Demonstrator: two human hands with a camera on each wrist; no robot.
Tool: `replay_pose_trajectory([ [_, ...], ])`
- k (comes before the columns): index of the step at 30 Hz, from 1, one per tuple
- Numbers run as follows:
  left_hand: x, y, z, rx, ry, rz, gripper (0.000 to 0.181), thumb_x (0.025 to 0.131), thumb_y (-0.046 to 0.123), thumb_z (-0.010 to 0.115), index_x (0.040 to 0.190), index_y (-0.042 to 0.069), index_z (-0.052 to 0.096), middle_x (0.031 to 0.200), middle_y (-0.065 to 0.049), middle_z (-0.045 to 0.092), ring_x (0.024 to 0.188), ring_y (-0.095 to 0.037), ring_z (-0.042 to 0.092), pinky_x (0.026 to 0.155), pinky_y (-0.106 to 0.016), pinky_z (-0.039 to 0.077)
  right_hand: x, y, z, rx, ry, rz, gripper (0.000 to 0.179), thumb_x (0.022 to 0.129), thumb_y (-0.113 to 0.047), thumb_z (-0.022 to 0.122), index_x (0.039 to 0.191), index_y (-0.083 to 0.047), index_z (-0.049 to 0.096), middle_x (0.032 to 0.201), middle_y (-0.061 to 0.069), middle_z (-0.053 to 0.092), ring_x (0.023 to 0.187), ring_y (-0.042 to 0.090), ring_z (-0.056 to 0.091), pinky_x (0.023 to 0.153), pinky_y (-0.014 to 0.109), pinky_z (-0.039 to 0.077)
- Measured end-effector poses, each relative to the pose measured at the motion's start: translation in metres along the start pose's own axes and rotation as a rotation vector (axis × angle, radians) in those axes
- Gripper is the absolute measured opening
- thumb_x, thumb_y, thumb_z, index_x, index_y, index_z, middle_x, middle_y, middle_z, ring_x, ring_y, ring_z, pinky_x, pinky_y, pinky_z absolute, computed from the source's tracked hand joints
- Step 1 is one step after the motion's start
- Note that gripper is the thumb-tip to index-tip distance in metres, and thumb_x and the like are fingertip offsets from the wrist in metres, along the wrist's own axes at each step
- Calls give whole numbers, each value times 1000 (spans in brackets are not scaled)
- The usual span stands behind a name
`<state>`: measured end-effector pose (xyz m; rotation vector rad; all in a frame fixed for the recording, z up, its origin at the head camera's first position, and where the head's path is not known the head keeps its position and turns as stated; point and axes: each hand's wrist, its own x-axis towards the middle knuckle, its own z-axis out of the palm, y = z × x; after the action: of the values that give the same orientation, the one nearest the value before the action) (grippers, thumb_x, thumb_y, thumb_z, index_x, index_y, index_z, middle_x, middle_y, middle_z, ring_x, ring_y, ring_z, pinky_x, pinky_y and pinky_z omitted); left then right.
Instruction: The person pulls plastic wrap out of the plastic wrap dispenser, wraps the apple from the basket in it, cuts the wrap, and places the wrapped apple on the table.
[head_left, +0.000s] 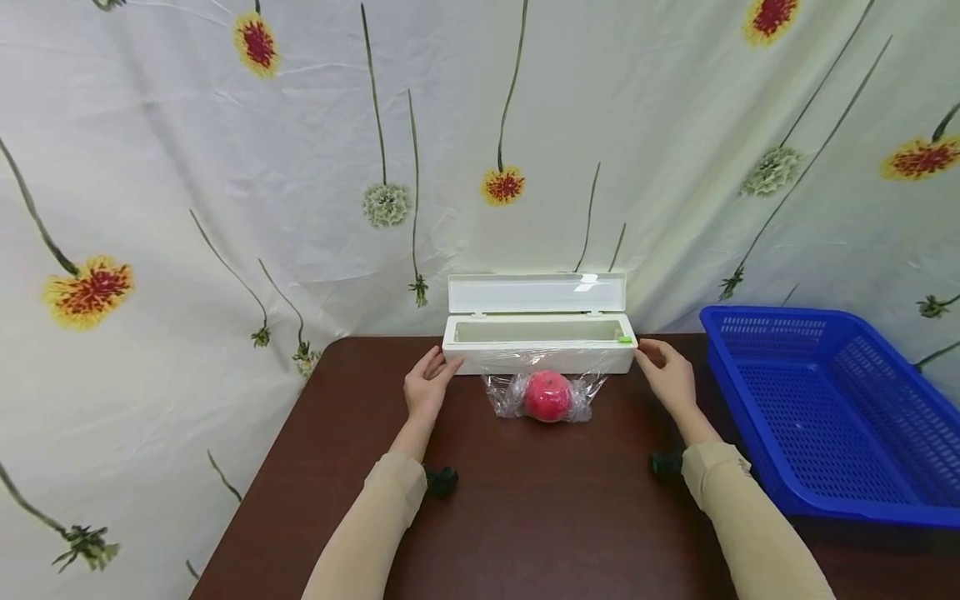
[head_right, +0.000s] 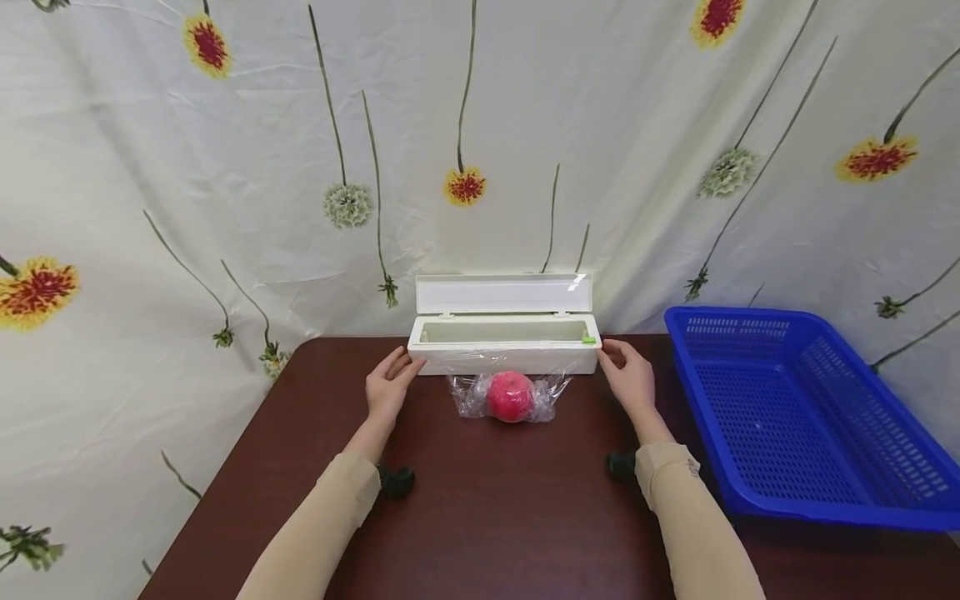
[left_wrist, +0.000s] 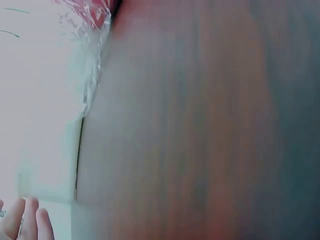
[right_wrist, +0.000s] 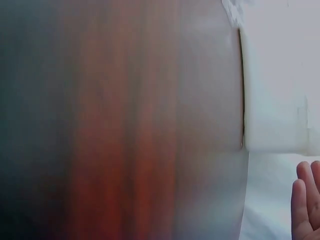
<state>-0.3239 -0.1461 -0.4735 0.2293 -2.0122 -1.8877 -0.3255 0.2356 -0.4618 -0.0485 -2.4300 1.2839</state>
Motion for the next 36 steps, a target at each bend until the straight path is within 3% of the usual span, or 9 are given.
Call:
replay_pose_trajectory([
  [7, -9, 3, 4, 63, 104, 86, 46, 75, 29, 80, 117, 12, 68, 114, -6, 66, 102, -22, 60, 82, -33, 50, -8, -2, 7, 19, 69, 4, 36, 91, -28, 64, 119, -6, 62, 109, 17, 66, 96, 31, 61, 78, 45, 49],
  [14, -21, 5, 9, 5, 103, 103, 39, 79, 19, 77, 114, 7, 68, 111, -11, 67, 104, -29, 60, 77, -27, 49, -17, -8, 8, 94, 94, 1, 35, 90, -23, 65, 118, -3, 62, 111, 17, 65, 99, 30, 62, 79, 43, 49],
  [19, -29, 4, 12, -14, 73, 122, 31, 79, 19, 77, 107, 6, 71, 104, -10, 69, 95, -23, 63, 72, -20, 48, -24, -12, 11, 102, 63, -3, 37, 90, -24, 65, 120, -3, 60, 113, 16, 64, 99, 28, 61, 77, 30, 48],
  [25, -36, 3, 17, -67, -16, 163, 26, 79, 14, 77, 100, 1, 71, 98, -14, 69, 86, -14, 64, 70, -16, 49, -33, -17, 14, 160, 17, -32, 37, 89, -20, 66, 119, 0, 60, 115, 17, 63, 101, 28, 61, 77, 17, 45],
  [28, -40, -1, 20, -89, -59, 170, 28, 78, 12, 77, 101, -1, 70, 99, -16, 69, 88, -14, 64, 72, -17, 50, -37, -18, 17, 165, -21, -40, 37, 89, -22, 67, 118, 0, 60, 112, 17, 64, 99, 29, 62, 77, 20, 47],
  [36, -55, -9, 29, -105, -143, 162, 33, 80, 9, 75, 107, -7, 66, 103, -19, 67, 95, -23, 64, 74, -18, 50, -51, -21, 31, 180, -151, -51, 47, 84, -29, 72, 122, -4, 59, 110, 19, 64, 100, 32, 61, 84, 45, 49],
])
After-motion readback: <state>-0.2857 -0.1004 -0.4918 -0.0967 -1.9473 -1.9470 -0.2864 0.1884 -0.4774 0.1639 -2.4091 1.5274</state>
